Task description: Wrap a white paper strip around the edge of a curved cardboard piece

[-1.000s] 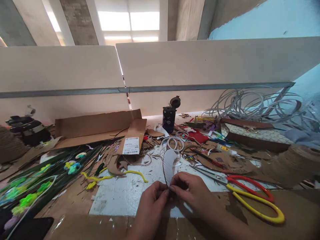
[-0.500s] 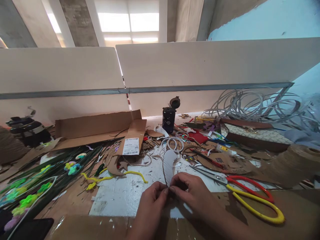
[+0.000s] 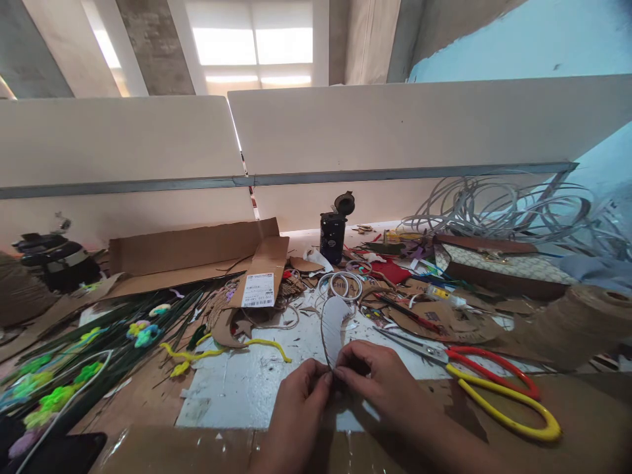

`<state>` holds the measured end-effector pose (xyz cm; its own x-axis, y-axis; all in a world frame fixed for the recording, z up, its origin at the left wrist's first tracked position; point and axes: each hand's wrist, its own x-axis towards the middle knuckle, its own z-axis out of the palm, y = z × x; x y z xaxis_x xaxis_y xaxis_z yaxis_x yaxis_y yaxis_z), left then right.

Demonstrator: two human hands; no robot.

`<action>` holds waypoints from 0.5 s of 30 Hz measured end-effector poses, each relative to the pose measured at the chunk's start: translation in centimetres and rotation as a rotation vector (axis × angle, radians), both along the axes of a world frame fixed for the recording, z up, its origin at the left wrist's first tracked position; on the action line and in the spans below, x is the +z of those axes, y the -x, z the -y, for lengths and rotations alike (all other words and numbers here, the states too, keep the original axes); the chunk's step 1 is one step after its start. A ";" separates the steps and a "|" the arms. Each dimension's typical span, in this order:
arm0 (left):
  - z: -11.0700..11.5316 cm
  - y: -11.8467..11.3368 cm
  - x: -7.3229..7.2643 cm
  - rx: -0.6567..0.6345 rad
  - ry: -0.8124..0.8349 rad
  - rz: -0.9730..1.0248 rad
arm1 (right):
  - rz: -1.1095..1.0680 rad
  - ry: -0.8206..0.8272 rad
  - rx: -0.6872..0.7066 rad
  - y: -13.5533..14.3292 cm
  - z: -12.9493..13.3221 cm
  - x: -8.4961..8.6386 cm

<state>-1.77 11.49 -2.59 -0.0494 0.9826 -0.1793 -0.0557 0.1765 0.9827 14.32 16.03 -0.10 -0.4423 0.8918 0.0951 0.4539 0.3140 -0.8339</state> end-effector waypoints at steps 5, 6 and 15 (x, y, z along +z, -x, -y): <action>0.0 -0.1 -0.1 -0.028 -0.037 0.006 | 0.020 -0.027 -0.005 0.0 0.0 -0.1; 0.0 -0.1 -0.1 -0.030 -0.041 0.000 | 0.020 -0.027 -0.003 0.0 -0.1 -0.1; 0.0 0.1 -0.5 -0.021 -0.055 -0.015 | 0.019 -0.006 -0.002 0.2 0.0 0.1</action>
